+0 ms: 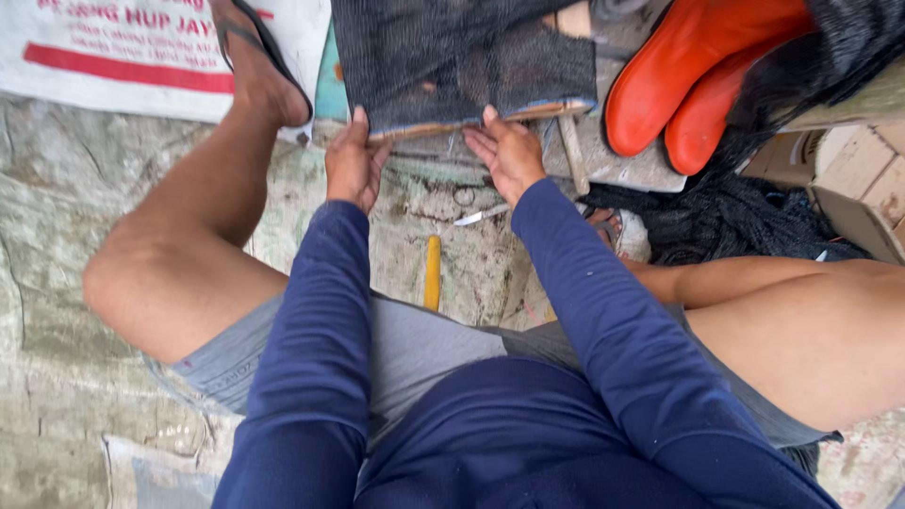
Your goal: The person sits on the ground and repairs a black mesh net by hand. They fold and align the net edges, then use a hammer to drive small nails or staples into a wooden frame to secure the net in place.
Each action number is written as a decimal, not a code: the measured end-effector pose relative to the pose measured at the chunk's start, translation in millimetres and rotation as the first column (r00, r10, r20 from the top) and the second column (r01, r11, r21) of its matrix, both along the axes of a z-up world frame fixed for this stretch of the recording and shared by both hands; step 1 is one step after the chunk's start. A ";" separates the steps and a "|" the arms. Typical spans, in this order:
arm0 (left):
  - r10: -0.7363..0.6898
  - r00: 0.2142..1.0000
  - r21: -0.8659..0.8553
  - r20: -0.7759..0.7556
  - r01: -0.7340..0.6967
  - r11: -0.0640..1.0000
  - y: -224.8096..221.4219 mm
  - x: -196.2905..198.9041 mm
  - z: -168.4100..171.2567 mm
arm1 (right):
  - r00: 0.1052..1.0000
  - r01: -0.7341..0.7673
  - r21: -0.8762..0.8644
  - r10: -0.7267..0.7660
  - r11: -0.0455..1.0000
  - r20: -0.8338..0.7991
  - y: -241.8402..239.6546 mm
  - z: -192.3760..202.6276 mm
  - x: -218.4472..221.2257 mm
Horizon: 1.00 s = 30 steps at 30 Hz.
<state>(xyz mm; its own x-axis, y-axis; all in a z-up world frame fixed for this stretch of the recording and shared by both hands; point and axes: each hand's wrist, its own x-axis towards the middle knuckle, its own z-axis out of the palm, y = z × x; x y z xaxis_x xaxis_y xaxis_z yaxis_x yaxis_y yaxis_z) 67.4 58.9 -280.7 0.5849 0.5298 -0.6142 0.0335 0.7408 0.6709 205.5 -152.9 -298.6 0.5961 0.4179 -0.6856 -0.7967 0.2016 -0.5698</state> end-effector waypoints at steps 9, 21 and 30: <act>0.118 0.879 0.885 -0.462 0.465 0.002 -48.3 0.7 35.9 | 0.999 -0.010 -0.004 0.010 1.000 -0.034 5.4 -25.0 -10.8; -0.189 0.795 0.813 -0.577 0.536 -0.227 -43.9 19.2 15.7 | 0.997 -0.012 -0.026 0.010 1.000 -0.078 -2.9 -12.9 -2.8; -0.171 0.533 0.544 -0.829 0.697 -0.467 -30.9 27.3 0.3 | 0.998 -0.027 -0.024 0.025 0.999 -0.061 -1.8 -9.4 -2.6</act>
